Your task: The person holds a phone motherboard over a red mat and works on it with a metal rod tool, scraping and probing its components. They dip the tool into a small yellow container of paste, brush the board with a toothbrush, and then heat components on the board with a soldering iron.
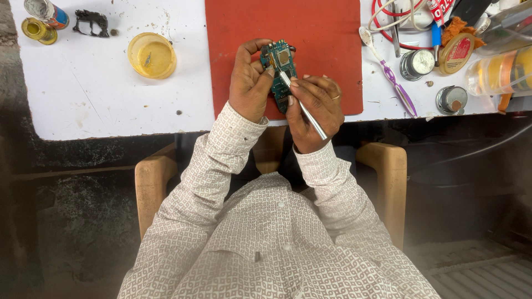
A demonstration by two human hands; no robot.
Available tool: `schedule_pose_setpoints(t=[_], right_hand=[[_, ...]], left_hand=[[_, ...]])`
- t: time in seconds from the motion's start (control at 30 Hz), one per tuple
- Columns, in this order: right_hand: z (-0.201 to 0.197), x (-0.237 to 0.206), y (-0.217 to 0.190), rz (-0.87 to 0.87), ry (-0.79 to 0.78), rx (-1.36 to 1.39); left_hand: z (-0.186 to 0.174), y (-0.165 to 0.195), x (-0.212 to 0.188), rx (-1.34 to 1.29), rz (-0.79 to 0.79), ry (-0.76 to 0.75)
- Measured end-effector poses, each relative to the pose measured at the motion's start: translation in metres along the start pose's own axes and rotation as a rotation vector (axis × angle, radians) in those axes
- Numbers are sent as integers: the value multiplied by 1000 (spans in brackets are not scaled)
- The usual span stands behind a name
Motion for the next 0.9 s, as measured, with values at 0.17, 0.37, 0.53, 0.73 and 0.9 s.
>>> schedule_pose_setpoints(t=[0.17,0.37,0.53,0.73,0.9], right_hand=[[0,0,1,9,4,1],[0,0,0,1,1,1],[0,0,1,7,-3,-8],[0,1,1,16,11,1],[0,1,-1,-12,-15,7]], left_hand=[[0,1,0,13,1,2],[0,0,1,12,-1,6],[0,0,1,7,-3,1],[-1,0,1,10,-5,4],[0,0,1,6,-11,7]])
Point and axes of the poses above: each hand's wrist, its own x-axis towards the middle knuckle, its own z-axis out of the palm, y = z × x, the point moved 6 cm from there along x, towards the middle knuckle, and after that the axes turned 5 degrees about y, right-handed, at the moved point
